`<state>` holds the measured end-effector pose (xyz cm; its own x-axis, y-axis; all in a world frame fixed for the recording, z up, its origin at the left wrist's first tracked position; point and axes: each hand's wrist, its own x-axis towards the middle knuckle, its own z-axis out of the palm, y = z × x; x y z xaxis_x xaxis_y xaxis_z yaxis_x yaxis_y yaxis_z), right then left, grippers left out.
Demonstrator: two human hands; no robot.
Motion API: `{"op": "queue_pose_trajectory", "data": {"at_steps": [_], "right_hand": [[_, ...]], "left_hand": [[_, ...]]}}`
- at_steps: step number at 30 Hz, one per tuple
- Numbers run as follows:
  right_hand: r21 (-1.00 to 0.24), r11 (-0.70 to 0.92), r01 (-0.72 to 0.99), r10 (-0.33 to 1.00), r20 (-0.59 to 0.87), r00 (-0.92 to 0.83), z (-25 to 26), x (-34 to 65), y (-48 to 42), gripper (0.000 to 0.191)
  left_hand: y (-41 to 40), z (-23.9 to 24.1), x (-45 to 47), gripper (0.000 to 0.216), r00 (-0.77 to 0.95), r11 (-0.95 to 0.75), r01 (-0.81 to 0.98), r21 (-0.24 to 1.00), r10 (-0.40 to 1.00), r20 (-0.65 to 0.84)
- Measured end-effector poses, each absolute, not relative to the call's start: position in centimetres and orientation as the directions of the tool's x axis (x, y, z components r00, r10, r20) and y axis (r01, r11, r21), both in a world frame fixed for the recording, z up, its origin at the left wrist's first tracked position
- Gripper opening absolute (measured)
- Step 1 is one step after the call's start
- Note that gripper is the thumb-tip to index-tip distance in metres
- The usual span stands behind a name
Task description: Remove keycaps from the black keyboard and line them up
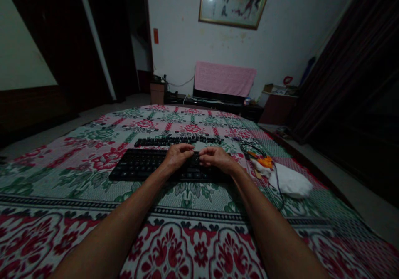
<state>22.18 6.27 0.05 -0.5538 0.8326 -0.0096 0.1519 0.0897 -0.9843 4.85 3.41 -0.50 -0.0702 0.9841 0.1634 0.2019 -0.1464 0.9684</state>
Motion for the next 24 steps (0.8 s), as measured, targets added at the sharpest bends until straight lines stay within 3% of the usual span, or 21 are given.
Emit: {"op": "queue_pose_trajectory", "data": {"at_steps": [12, 24], "right_hand": [[-0.989, 0.086, 0.119, 0.802, -0.002, -0.597, 0.01, 21.81, 6.04, 0.023], [-0.987, 0.155, 0.036, 0.916, 0.129, -0.379, 0.05, 21.46, 6.41, 0.025]], "left_hand": [[3.26, -0.14, 4.8, 0.034, -0.076, -0.175, 0.183, 0.968, 0.979, 0.191], [3.01, -0.46, 4.93, 0.02, 0.046, -0.034, 0.238, 0.971, 0.999, 0.024]]}}
